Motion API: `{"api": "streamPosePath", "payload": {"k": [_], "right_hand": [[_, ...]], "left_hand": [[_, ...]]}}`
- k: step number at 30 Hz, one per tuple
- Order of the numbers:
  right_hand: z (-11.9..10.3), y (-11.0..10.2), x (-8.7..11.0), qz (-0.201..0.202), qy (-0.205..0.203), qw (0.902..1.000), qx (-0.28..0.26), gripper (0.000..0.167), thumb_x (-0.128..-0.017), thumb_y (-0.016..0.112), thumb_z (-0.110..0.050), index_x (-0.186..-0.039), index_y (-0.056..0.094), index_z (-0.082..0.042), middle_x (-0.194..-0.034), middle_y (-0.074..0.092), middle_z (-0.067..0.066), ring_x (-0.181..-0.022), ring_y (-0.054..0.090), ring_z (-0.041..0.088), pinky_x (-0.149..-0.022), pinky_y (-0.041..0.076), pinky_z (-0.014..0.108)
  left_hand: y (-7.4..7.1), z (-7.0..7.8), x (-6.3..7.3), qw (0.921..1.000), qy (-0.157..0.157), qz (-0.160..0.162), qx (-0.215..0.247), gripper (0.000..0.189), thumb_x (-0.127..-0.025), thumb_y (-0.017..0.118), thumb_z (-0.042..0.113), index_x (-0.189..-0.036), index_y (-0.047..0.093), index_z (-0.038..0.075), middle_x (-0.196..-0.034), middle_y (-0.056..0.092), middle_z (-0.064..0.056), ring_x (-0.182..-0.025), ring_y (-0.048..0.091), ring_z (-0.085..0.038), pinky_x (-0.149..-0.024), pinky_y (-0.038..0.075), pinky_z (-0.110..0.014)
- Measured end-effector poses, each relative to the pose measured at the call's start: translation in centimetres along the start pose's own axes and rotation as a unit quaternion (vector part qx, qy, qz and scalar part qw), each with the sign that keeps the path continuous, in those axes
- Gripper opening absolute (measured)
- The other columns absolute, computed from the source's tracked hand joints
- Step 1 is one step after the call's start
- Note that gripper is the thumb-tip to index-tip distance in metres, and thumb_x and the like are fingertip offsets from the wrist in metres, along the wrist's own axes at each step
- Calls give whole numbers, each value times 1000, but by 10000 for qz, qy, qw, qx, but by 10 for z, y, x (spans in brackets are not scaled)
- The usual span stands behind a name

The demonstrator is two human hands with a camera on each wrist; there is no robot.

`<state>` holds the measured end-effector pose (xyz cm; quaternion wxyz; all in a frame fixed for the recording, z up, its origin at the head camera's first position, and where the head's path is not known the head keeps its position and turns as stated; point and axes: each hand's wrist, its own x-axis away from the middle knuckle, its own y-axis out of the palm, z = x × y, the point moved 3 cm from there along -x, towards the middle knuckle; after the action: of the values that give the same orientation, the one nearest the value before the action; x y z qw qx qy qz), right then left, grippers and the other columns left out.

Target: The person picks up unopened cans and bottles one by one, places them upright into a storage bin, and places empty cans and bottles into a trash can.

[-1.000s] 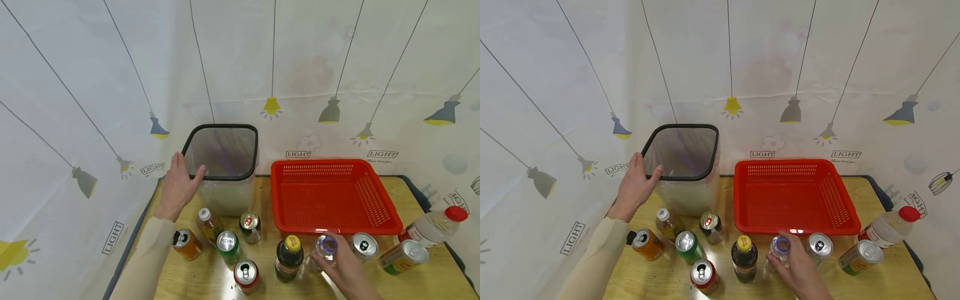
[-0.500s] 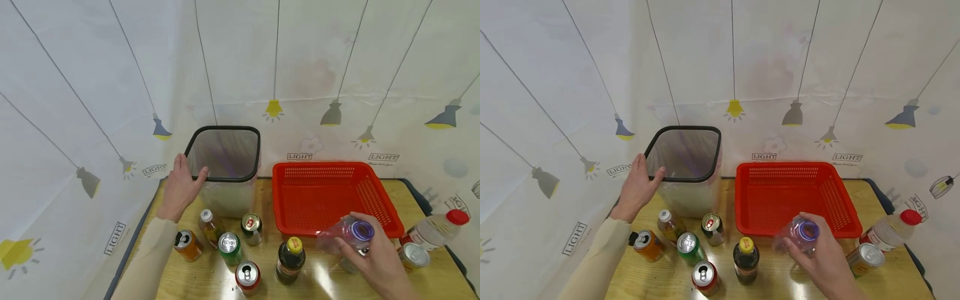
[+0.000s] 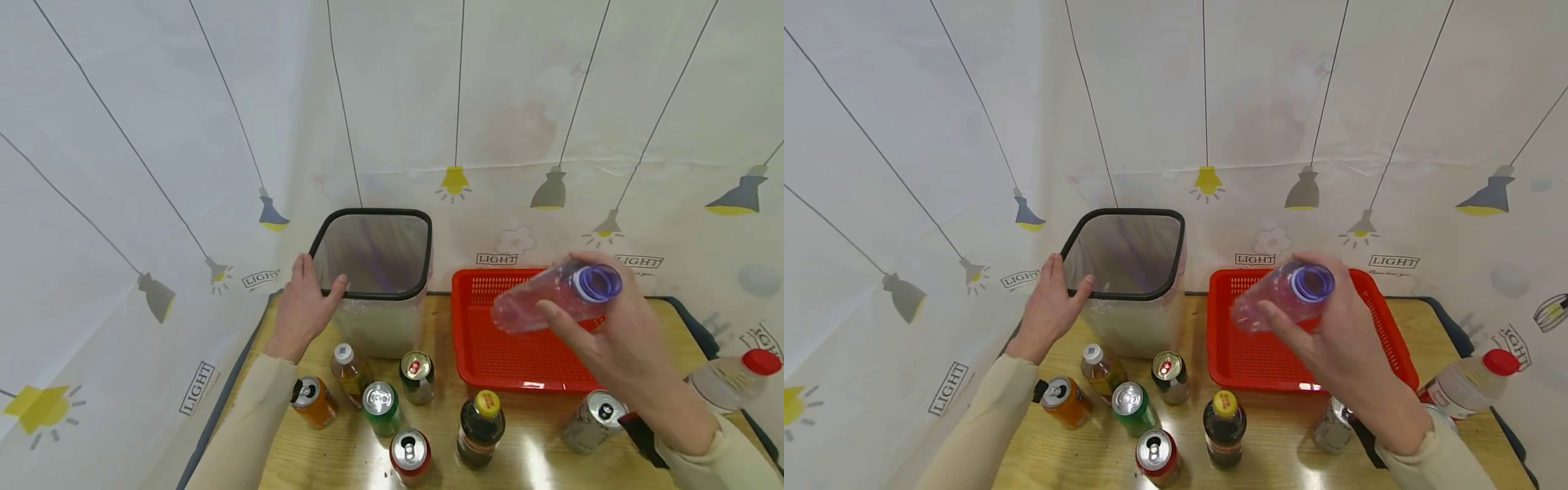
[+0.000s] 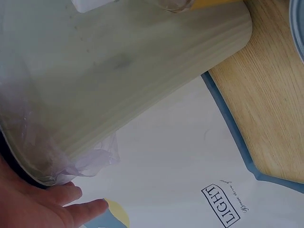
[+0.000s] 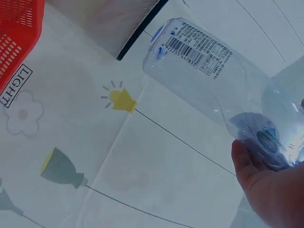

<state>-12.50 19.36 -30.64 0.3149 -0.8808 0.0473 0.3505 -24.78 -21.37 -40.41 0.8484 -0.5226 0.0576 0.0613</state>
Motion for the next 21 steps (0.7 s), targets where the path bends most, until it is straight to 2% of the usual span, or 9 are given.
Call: {"api": "streamPosePath", "payload": {"k": [3, 5, 10, 13, 17, 21], "right_hand": [[-4, 14, -27, 61, -46, 9994, -350, 69, -88, 80, 0, -145, 43, 3, -123, 63, 19, -102, 58, 0, -87, 46, 5], [-5, 25, -44, 94, -78, 9978, -652, 65, -91, 78, -4, -144, 43, 5, -121, 63, 21, -102, 60, 7, -86, 47, 8], [-6, 58, -84, -85, -181, 9931, -1153, 66, -97, 76, -31, -142, 44, 5, -120, 65, 19, -103, 65, 24, -85, 50, 14], [-10, 82, -104, -359, -401, 9895, -1339, 67, -93, 80, -30, -141, 46, 2, -122, 65, 16, -107, 65, 26, -89, 54, 23], [-16, 116, -124, -820, -591, 9824, -1570, 65, -89, 84, -15, -140, 48, 0, -123, 64, 15, -109, 65, 25, -91, 58, 38], [-14, 147, -133, -1276, -491, 9777, -1592, 62, -89, 84, -18, -137, 49, -1, -123, 63, 14, -108, 66, 24, -93, 58, 41]], "left_hand": [[0, 0, -1, 10000, -24, -28, 12, 100, -101, 39, 69, -164, 12, -4, -169, 14, -26, -141, 40, -52, -114, 36, -61], [1, -1, -1, 10000, -36, -42, 40, 100, -101, 39, 69, -164, 12, -3, -169, 14, -25, -140, 41, -51, -114, 37, -61], [3, -1, -1, 9999, 2, -72, 113, 100, -101, 40, 68, -163, 11, -4, -169, 14, -26, -140, 41, -51, -113, 37, -61], [3, -2, -1, 9999, 37, -39, 105, 99, -102, 41, 66, -163, 12, -6, -168, 14, -27, -139, 42, -52, -113, 38, -62], [2, -3, -1, 10000, 72, 5, 39, 98, -102, 42, 64, -162, 13, -7, -167, 15, -28, -137, 43, -53, -111, 39, -62], [1, -2, 1, 10000, 71, -8, -22, 97, -103, 42, 63, -162, 12, -8, -167, 15, -29, -135, 45, -54, -110, 40, -62]]}}
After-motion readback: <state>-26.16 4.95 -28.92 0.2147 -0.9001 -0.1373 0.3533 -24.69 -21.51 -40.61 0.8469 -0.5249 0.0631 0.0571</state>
